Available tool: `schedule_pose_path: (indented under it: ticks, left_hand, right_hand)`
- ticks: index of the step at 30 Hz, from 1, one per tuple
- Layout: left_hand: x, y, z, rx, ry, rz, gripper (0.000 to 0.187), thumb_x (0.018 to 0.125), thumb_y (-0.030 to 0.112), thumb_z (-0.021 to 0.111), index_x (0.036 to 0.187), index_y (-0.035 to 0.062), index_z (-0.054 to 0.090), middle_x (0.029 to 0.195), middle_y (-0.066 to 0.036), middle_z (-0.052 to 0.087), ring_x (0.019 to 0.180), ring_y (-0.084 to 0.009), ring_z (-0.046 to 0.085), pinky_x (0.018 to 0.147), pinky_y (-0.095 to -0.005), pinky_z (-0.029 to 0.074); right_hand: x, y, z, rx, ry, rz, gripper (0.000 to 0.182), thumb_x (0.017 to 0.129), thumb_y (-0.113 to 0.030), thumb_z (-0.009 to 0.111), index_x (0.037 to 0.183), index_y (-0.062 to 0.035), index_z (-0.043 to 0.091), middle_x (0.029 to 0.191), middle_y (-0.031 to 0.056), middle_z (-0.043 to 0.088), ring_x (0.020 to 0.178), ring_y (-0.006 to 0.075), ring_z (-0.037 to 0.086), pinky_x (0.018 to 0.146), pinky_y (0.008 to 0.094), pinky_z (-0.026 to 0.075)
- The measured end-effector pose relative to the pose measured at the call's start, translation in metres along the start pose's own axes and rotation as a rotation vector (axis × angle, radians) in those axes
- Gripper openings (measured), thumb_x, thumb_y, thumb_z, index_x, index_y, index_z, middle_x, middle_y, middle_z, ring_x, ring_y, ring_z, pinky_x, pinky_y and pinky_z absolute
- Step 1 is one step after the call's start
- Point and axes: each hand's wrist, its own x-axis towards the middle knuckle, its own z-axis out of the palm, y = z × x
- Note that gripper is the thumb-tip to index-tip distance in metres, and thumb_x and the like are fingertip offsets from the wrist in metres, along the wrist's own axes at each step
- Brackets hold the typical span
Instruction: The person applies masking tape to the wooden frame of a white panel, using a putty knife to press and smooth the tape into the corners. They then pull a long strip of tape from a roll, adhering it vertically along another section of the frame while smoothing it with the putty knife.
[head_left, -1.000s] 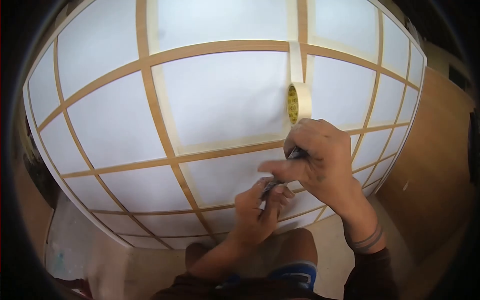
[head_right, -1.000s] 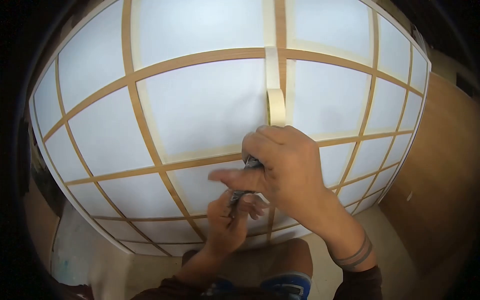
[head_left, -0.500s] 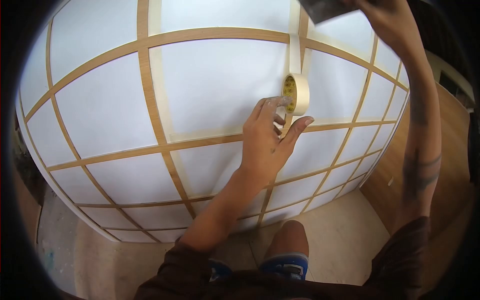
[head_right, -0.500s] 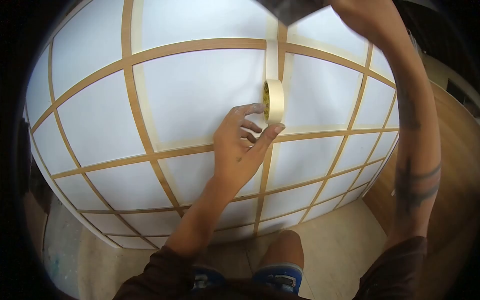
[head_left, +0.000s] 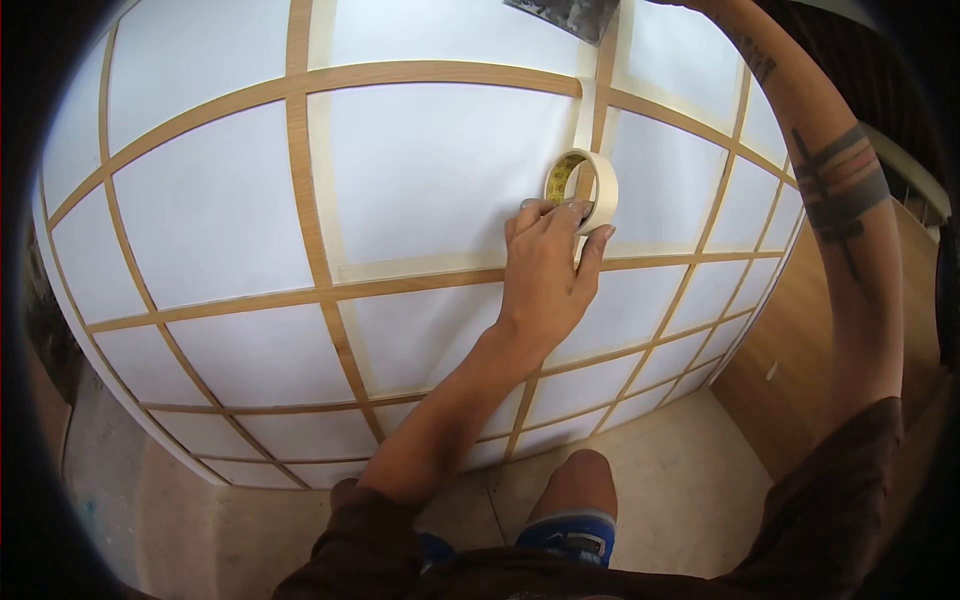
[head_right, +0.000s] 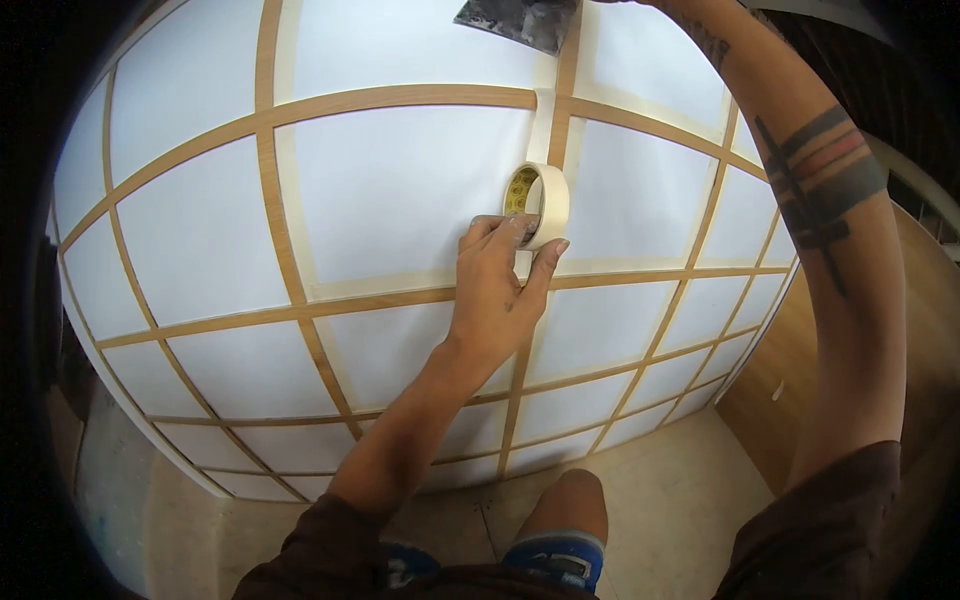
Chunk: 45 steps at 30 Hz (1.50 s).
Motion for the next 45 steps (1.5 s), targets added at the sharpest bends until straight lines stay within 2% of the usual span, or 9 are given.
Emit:
schedule_pose_path:
  ticks: [6, 11, 15, 20, 23, 27, 29, 32, 45]
  left_hand:
    - [0.006, 0.006, -0.008, -0.034, 0.008, -0.016, 0.03, 0.091, 0.02, 0.078, 0.106, -0.0036, 0.069, 0.09, -0.016, 0.067, 0.086, -0.0293, 0.059, 0.086, -0.0426, 0.043]
    - [0.014, 0.015, -0.007, -0.196, -0.022, -0.063, 0.027, 0.092, 0.019, 0.078, 0.1, -0.0051, 0.068, 0.075, -0.015, 0.066, 0.064, -0.0238, 0.054, 0.067, -0.0364, 0.045]
    - [0.018, 0.02, -0.009, -0.221, -0.111, -0.149, 0.025, 0.093, 0.017, 0.076, 0.099, -0.0066, 0.067, 0.075, -0.016, 0.067, 0.063, -0.0203, 0.054, 0.063, -0.034, 0.046]
    - [0.019, 0.017, -0.005, -0.293, -0.083, -0.126, 0.029, 0.096, 0.018, 0.075, 0.102, -0.0087, 0.066, 0.084, -0.016, 0.072, 0.079, -0.0181, 0.063, 0.076, -0.0337, 0.052]
    - [0.02, 0.022, -0.006, -0.314, -0.073, -0.162, 0.029, 0.097, 0.019, 0.074, 0.104, -0.0084, 0.066, 0.087, -0.015, 0.073, 0.083, -0.0178, 0.065, 0.079, -0.0332, 0.053]
    - [0.024, 0.021, -0.004, -0.333, -0.061, -0.11, 0.028, 0.099, 0.019, 0.072, 0.105, -0.0073, 0.065, 0.089, -0.015, 0.073, 0.086, -0.0176, 0.067, 0.08, -0.033, 0.053]
    - [0.028, 0.024, -0.006, -0.363, -0.023, -0.114, 0.027, 0.101, 0.02, 0.069, 0.108, -0.0061, 0.064, 0.09, -0.013, 0.074, 0.088, -0.0164, 0.067, 0.081, -0.0325, 0.053]
    - [0.034, 0.031, -0.011, -0.497, 0.01, -0.223, 0.028, 0.103, 0.021, 0.067, 0.111, -0.0057, 0.062, 0.089, -0.012, 0.073, 0.089, -0.0157, 0.067, 0.081, -0.0316, 0.053]
    - [0.039, 0.029, 0.003, -0.613, -0.049, -0.25, 0.029, 0.105, 0.021, 0.064, 0.111, -0.0067, 0.059, 0.088, -0.013, 0.072, 0.083, -0.0151, 0.068, 0.079, -0.0318, 0.055]
  right_hand:
    - [-0.013, 0.0, 0.017, 0.045, -0.082, -0.21, 0.034, 0.081, -0.011, 0.085, 0.106, 0.0065, 0.07, 0.092, 0.0178, 0.075, 0.085, 0.0222, 0.067, 0.08, 0.0381, 0.054]
    - [-0.009, -0.002, 0.019, -0.008, -0.108, -0.161, 0.031, 0.079, -0.007, 0.083, 0.103, 0.0062, 0.07, 0.089, 0.0196, 0.074, 0.08, 0.0236, 0.067, 0.076, 0.0391, 0.053]
    - [-0.017, 0.003, 0.023, 0.044, 0.015, -0.144, 0.028, 0.08, -0.008, 0.082, 0.101, 0.0059, 0.069, 0.087, 0.0197, 0.073, 0.079, 0.0254, 0.067, 0.075, 0.0408, 0.053]
    - [-0.031, -0.014, 0.021, 0.039, -0.027, -0.127, 0.029, 0.082, -0.011, 0.084, 0.101, 0.0059, 0.07, 0.089, 0.0223, 0.073, 0.081, 0.0293, 0.07, 0.075, 0.0417, 0.053]
    - [-0.042, -0.018, 0.019, 0.048, 0.028, -0.234, 0.03, 0.082, -0.012, 0.084, 0.101, 0.0062, 0.07, 0.088, 0.0234, 0.072, 0.08, 0.0303, 0.07, 0.074, 0.0422, 0.052]
    - [-0.044, -0.026, 0.019, -0.022, 0.032, -0.166, 0.028, 0.082, -0.013, 0.083, 0.098, 0.0059, 0.069, 0.087, 0.0238, 0.072, 0.079, 0.032, 0.069, 0.074, 0.0429, 0.052]
    - [-0.048, -0.036, 0.011, -0.104, -0.126, -0.161, 0.025, 0.082, -0.012, 0.08, 0.095, 0.006, 0.069, 0.084, 0.025, 0.071, 0.077, 0.0344, 0.069, 0.073, 0.0436, 0.052]
    - [-0.055, -0.044, 0.01, -0.14, -0.13, -0.2, 0.021, 0.081, -0.01, 0.077, 0.091, 0.0066, 0.068, 0.081, 0.0261, 0.069, 0.073, 0.0354, 0.068, 0.07, 0.0438, 0.052]
    - [-0.068, -0.046, 0.013, -0.085, -0.101, -0.245, 0.022, 0.081, -0.013, 0.073, 0.085, 0.007, 0.065, 0.073, 0.0254, 0.065, 0.063, 0.0328, 0.063, 0.063, 0.0434, 0.05]
